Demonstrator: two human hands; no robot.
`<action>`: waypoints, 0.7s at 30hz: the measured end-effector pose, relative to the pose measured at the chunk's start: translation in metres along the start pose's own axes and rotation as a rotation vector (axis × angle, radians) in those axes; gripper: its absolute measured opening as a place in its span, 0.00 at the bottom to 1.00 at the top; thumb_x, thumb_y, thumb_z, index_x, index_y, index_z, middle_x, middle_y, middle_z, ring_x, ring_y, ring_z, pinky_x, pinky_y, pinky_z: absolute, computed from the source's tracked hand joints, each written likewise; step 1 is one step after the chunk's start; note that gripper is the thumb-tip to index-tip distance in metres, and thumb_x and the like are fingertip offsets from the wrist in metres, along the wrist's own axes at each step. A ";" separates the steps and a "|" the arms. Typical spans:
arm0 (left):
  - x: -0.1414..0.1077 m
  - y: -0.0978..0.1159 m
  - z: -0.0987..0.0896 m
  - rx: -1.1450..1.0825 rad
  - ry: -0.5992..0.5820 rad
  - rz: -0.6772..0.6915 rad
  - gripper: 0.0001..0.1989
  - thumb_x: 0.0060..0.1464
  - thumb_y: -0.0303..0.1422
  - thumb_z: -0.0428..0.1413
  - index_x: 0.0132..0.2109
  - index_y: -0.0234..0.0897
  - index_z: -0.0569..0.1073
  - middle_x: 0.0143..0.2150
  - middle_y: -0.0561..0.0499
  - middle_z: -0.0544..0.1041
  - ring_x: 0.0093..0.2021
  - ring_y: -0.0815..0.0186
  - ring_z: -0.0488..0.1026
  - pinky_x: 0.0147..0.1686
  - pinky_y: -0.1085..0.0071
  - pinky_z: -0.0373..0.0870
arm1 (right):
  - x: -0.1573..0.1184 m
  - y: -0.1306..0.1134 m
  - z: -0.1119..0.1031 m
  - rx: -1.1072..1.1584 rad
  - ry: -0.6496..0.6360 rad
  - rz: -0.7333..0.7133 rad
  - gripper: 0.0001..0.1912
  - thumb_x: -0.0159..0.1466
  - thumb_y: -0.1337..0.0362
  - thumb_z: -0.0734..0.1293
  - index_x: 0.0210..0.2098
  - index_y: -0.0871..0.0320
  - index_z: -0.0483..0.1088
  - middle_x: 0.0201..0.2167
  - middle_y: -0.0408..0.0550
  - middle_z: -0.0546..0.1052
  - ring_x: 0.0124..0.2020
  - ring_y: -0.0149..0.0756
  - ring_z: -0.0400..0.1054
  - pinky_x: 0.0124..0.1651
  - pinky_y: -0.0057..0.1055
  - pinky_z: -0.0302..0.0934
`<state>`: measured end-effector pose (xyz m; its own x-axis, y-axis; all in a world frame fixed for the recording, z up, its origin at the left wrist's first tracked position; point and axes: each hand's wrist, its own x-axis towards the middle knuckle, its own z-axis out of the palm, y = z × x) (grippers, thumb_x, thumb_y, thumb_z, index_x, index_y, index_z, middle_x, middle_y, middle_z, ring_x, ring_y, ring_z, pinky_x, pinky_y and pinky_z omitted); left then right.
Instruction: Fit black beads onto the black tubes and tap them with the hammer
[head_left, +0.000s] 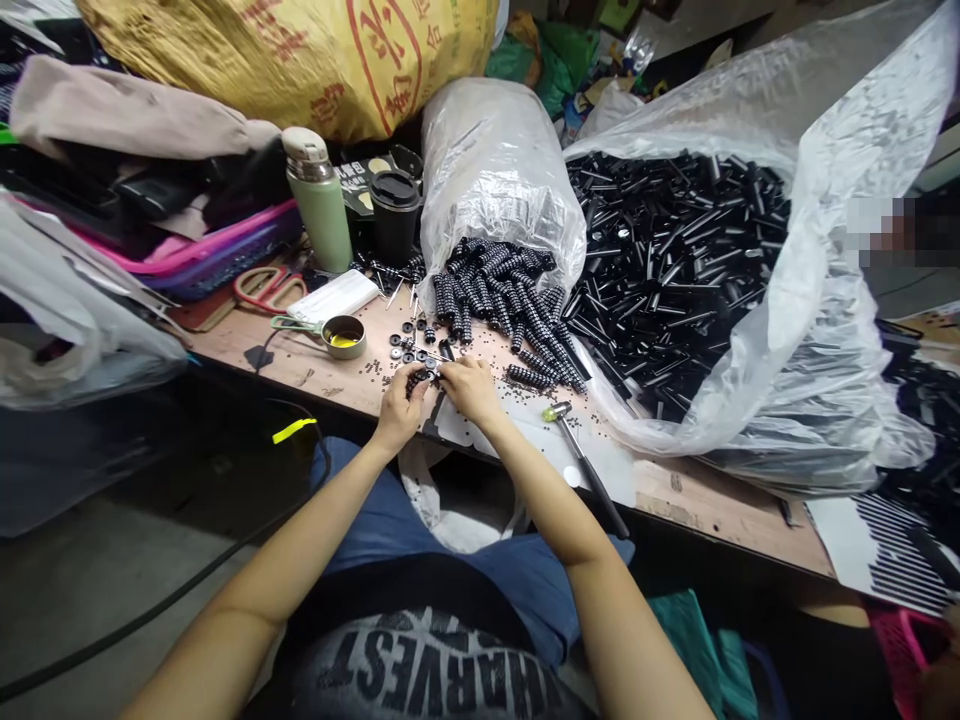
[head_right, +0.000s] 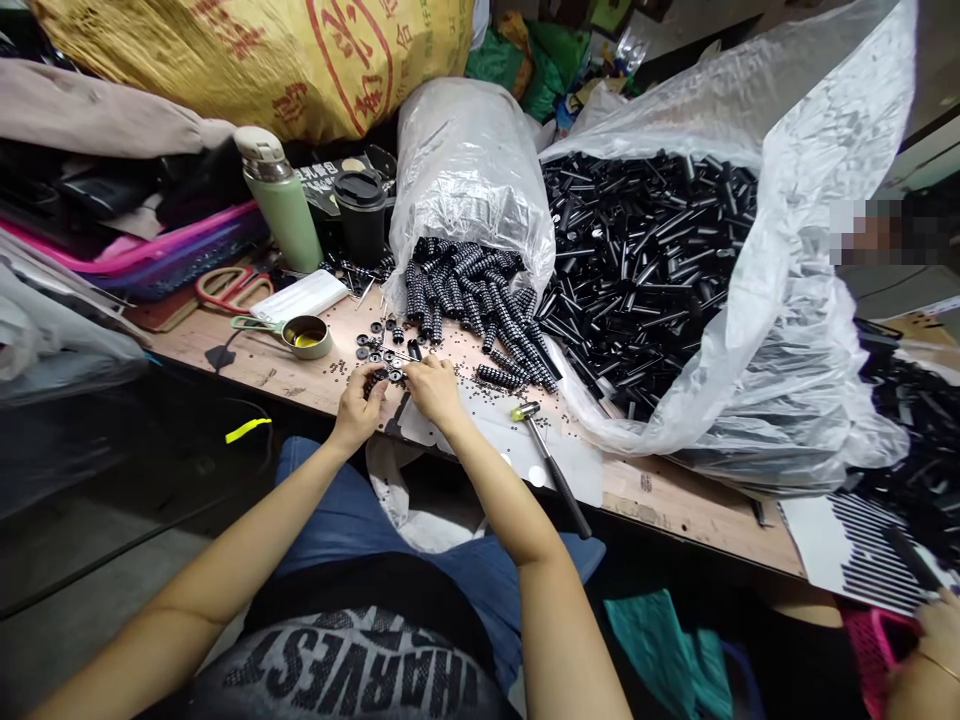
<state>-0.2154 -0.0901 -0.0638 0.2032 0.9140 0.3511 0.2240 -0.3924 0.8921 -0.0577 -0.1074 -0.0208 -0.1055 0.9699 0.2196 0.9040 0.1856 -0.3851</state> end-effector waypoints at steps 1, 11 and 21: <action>0.001 0.001 -0.001 0.000 -0.012 -0.028 0.15 0.62 0.37 0.49 0.53 0.36 0.68 0.48 0.43 0.75 0.49 0.62 0.73 0.49 0.65 0.70 | 0.003 0.001 0.002 -0.030 -0.033 0.015 0.07 0.61 0.70 0.67 0.38 0.55 0.74 0.40 0.51 0.79 0.46 0.44 0.66 0.52 0.44 0.59; 0.005 0.032 0.017 0.101 -0.282 0.030 0.18 0.61 0.39 0.50 0.53 0.36 0.73 0.52 0.44 0.76 0.53 0.58 0.72 0.55 0.62 0.66 | -0.030 0.008 -0.022 0.520 0.285 0.128 0.10 0.56 0.71 0.67 0.38 0.59 0.73 0.36 0.46 0.75 0.32 0.31 0.71 0.38 0.28 0.68; -0.011 0.064 0.055 0.150 -0.489 0.131 0.17 0.61 0.37 0.49 0.55 0.39 0.72 0.52 0.45 0.76 0.52 0.58 0.73 0.54 0.61 0.68 | -0.087 0.023 -0.054 0.339 0.346 0.175 0.13 0.57 0.73 0.64 0.39 0.56 0.74 0.37 0.46 0.78 0.38 0.35 0.73 0.44 0.32 0.69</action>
<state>-0.1509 -0.1308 -0.0259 0.6513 0.7160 0.2513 0.2938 -0.5433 0.7864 -0.0048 -0.1959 -0.0001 0.2301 0.8926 0.3877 0.7045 0.1221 -0.6991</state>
